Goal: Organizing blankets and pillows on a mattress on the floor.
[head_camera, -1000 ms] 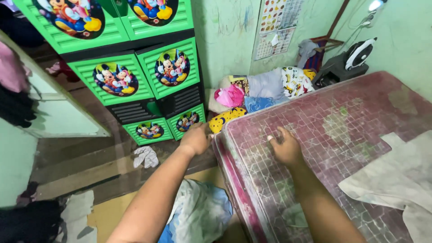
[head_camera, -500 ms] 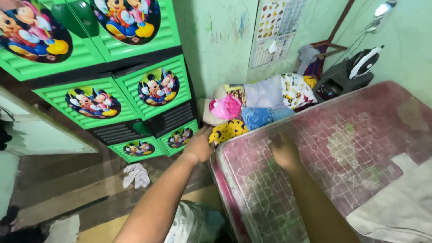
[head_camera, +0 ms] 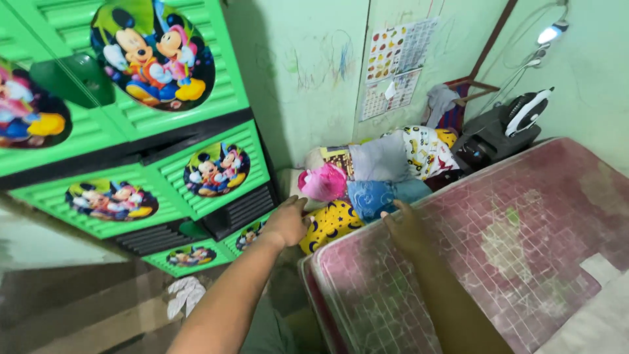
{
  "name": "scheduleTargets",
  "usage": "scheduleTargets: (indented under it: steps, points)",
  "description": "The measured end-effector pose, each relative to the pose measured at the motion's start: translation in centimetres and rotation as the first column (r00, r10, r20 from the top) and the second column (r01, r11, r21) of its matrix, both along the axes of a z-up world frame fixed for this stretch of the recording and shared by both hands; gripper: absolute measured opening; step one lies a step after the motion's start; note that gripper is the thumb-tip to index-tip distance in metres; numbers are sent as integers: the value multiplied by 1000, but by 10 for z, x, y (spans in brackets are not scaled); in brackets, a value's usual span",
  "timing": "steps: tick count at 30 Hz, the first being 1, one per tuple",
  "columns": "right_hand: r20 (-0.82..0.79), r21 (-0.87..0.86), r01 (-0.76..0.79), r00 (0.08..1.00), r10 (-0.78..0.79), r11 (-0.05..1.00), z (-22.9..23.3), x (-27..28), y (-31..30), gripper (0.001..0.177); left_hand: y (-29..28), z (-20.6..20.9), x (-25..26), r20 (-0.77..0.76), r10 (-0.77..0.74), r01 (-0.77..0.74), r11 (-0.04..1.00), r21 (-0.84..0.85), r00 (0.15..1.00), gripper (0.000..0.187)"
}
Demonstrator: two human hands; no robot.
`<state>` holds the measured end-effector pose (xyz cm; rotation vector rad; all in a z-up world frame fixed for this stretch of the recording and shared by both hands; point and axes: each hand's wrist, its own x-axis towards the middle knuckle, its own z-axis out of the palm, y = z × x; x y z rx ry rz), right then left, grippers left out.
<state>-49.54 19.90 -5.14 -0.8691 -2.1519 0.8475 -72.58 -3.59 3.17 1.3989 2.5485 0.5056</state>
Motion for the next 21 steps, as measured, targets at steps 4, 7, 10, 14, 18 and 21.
scheduleTargets:
  steps: [4,7,10,14,18,21]
  points:
    - [234,-288,144,969,-77,947,29,-14,-1,60,22,23,-18,38,-19,21,999,-43,999,63]
    - [107,-29,155,983,-152,987,15,-28,18,60,58,6,-57,49,-82,88,985,-151,995,59]
    - [152,-31,259,956,-252,965,9,-45,21,62,95,-41,-103,-27,-201,199,979,-54,979,65]
    - [172,-22,359,921,-350,933,3,-85,36,63,125,-30,-138,-66,-357,355,934,-32,932,68]
    - [135,25,383,914,-383,923,2,-118,41,60,132,7,-148,24,-361,362,930,-59,932,72]
    - [95,12,354,930,-354,935,9,-131,38,59,137,8,-156,74,-318,324,942,-90,945,73]
